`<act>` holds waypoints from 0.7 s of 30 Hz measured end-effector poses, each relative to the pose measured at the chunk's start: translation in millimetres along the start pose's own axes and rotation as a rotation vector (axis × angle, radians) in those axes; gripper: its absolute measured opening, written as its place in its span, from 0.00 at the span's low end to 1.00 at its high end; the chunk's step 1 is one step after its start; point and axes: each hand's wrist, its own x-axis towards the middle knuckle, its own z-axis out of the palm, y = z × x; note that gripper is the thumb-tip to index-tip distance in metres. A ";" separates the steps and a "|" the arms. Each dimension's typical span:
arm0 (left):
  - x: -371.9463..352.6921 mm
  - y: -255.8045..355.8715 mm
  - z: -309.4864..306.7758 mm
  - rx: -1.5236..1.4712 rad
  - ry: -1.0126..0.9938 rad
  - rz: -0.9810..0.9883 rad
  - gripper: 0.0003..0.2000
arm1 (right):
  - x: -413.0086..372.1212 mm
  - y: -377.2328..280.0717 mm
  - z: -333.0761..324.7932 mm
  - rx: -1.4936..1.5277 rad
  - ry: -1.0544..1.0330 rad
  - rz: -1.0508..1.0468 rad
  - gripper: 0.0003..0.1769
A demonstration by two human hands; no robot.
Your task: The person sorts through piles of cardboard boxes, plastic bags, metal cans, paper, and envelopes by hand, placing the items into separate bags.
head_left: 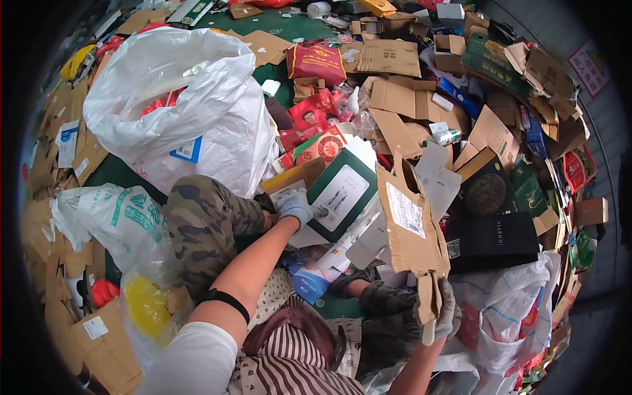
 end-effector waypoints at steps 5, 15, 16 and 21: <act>-29.0 12.5 -7.1 -0.021 0.001 -0.053 0.38 | 95.9 48.5 -96.7 -1.102 0.272 -0.147 0.14; -84.7 43.4 4.7 -0.330 0.166 0.221 0.20 | 119.2 60.0 -75.0 -1.175 0.588 0.336 0.21; -69.0 28.0 11.2 -0.360 0.301 0.203 0.19 | 125.7 65.0 -74.3 -1.181 0.545 0.337 0.20; 3.5 -68.4 5.2 -0.403 -0.023 -0.083 0.41 | 153.3 115.2 -64.2 -1.071 0.376 0.323 0.17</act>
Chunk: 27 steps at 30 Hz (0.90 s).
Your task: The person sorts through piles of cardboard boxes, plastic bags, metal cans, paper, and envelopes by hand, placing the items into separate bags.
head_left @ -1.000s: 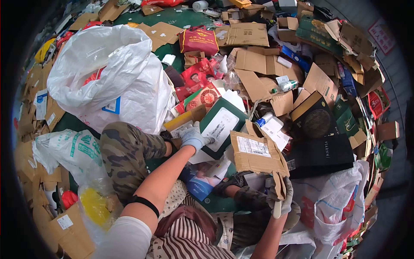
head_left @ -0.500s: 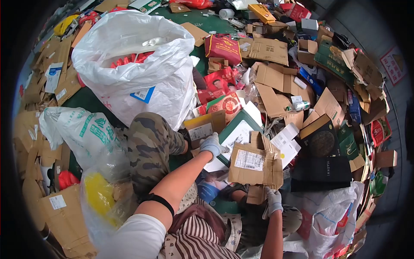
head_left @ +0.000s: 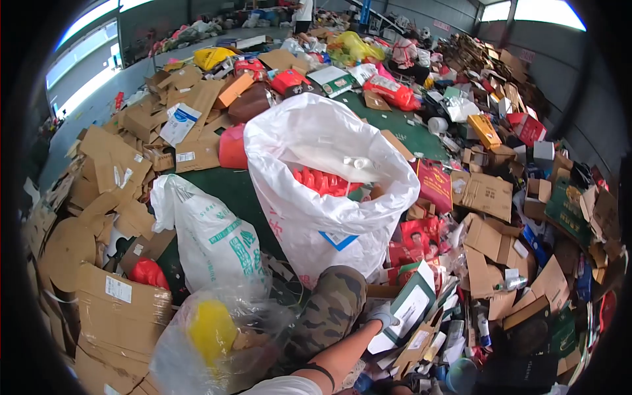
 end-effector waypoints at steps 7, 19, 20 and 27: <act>23.2 -24.7 31.7 -0.044 0.207 0.186 0.32 | 19.3 49.6 65.2 0.278 -0.222 0.086 0.17; -57.0 59.5 7.9 -0.724 0.077 0.216 0.17 | -38.6 54.9 41.5 0.736 -0.237 -0.063 0.06; -51.8 62.8 -1.2 -0.665 0.133 0.262 0.18 | -53.7 45.4 35.9 0.686 -0.163 -0.092 0.08; -33.6 169.2 -101.3 -0.875 0.232 0.152 0.13 | -88.2 -40.9 1.5 0.587 -0.061 -0.295 0.11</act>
